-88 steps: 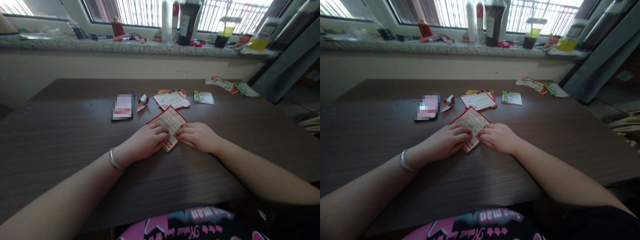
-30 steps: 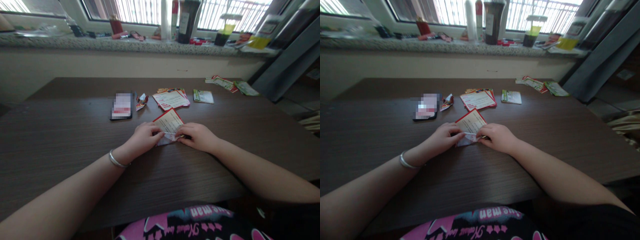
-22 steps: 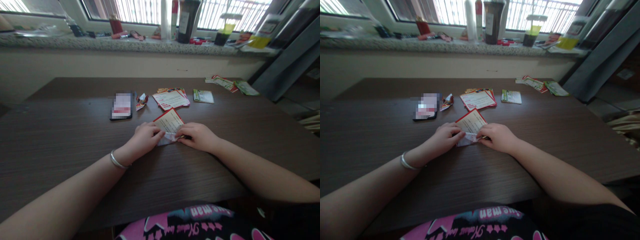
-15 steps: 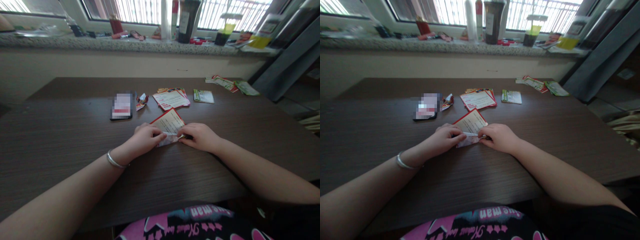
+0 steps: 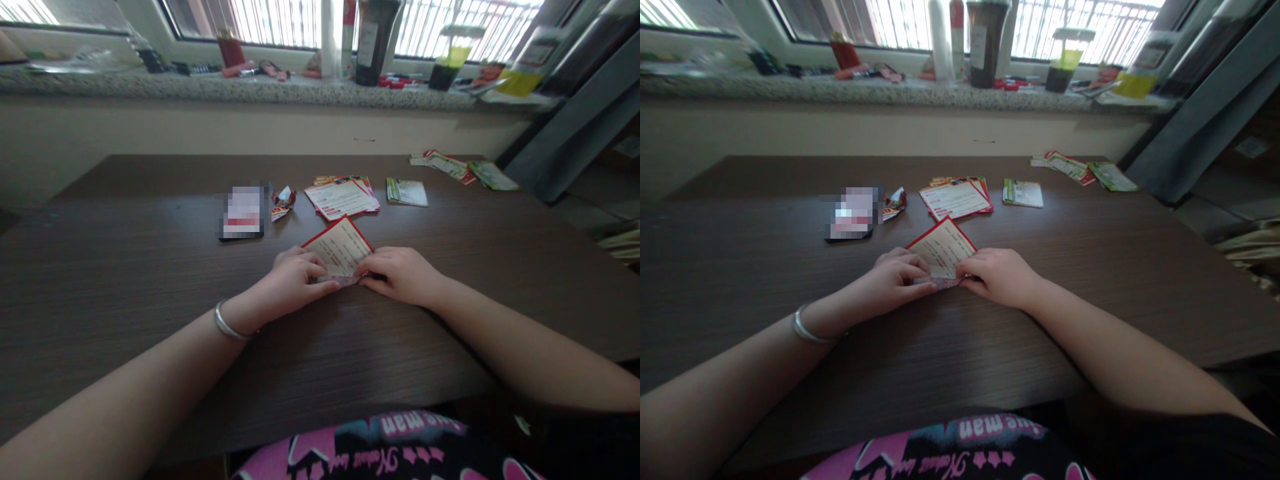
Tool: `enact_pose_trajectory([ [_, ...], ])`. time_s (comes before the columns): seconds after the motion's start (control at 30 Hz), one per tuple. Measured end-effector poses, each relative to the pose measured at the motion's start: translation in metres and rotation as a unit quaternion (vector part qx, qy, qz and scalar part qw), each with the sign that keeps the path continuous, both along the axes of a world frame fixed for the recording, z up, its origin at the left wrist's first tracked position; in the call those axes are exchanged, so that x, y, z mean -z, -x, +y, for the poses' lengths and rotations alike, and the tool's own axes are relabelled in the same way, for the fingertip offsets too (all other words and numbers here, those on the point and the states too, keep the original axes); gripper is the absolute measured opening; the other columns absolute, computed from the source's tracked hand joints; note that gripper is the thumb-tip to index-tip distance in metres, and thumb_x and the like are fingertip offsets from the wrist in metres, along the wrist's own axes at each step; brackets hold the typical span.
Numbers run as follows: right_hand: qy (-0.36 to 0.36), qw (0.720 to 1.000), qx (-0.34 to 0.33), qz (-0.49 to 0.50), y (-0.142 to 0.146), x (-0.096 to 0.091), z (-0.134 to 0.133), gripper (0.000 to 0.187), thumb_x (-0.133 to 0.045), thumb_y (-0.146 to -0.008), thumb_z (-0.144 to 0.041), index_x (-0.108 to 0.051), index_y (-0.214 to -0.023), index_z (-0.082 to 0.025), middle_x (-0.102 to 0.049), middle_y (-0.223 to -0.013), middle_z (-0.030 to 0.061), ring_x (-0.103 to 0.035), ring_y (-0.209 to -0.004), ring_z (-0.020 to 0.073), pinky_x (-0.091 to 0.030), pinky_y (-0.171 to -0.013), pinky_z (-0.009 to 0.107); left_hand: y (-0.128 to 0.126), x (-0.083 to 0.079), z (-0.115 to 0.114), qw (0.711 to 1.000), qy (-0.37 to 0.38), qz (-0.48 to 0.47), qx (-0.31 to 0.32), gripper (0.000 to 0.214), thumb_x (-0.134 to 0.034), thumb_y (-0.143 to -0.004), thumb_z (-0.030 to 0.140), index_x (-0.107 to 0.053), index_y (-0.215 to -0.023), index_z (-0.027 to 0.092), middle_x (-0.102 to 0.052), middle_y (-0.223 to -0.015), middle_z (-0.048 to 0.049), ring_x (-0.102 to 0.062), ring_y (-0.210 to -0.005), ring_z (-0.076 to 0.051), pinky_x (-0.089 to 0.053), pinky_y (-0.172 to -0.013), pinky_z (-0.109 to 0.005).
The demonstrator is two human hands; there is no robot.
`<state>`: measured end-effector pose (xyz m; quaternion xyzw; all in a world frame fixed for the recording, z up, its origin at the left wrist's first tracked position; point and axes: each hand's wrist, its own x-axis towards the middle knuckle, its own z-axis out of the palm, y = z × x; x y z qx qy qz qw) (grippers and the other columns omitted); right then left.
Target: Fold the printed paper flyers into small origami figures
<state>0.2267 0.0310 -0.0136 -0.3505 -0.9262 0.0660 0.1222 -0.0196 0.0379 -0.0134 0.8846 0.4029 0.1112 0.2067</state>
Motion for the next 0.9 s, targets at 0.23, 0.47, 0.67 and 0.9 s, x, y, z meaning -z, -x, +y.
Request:
enact_pose_trajectory([
  [0.23, -0.017, 1.0, 0.0, 0.002, -0.0004, 0.0001, -0.0013, 0.014, -0.058, -0.088, -0.03, -0.067, -0.095, -0.023, -0.07, -0.089, 0.0022, -0.064, -0.082, 0.0162, -0.045, -0.071, 0.026, -0.0006, -0.0003, 0.0011, 1.0, 0.008, -0.005, -0.005, 0.031, -0.062, -0.084, 0.047, -0.073, -0.068, 0.023, -0.071, -0.09, -0.0003, -0.056, -0.092, -0.019, -0.036, -0.086, -0.035],
  [0.47, 0.006, 1.0, -0.023, 0.002, -0.0002, -0.0048, -0.0013, 0.015, -0.058, -0.087, -0.029, -0.068, -0.095, -0.022, -0.072, -0.093, 0.0027, -0.066, -0.086, 0.0169, -0.047, -0.077, 0.029, 0.0001, -0.0004, 0.0006, 0.999, -0.023, 0.008, -0.02, 0.034, -0.05, -0.092, 0.039, -0.07, -0.072, 0.021, -0.07, -0.086, -0.0025, -0.057, -0.088, -0.02, -0.041, -0.082, -0.035],
  [0.67, -0.018, 1.0, 0.021, 0.004, 0.0019, -0.0014, -0.0008, 0.022, -0.056, -0.089, -0.03, -0.065, -0.107, -0.02, -0.072, -0.1, 0.0057, -0.067, -0.089, 0.0188, -0.048, -0.077, 0.031, 0.0015, 0.001, -0.0003, 0.994, -0.09, 0.039, -0.056, 0.028, -0.051, -0.092, 0.036, -0.066, -0.079, 0.016, -0.063, -0.09, -0.0076, -0.056, -0.087, -0.021, -0.045, -0.077, -0.035],
  [0.9, -0.042, 0.999, -0.011, -0.012, 0.0035, 0.0004, -0.0018, 0.019, -0.054, -0.091, -0.029, -0.067, -0.102, -0.023, -0.071, -0.104, 0.0028, -0.063, -0.093, 0.0187, -0.047, -0.079, 0.031, 0.0035, 0.0051, 0.0008, 0.987, -0.145, 0.027, -0.059, 0.02, -0.055, -0.089, 0.029, -0.064, -0.08, 0.014, -0.058, -0.099, -0.0101, -0.055, -0.091, -0.02, -0.047, -0.086, -0.035],
])
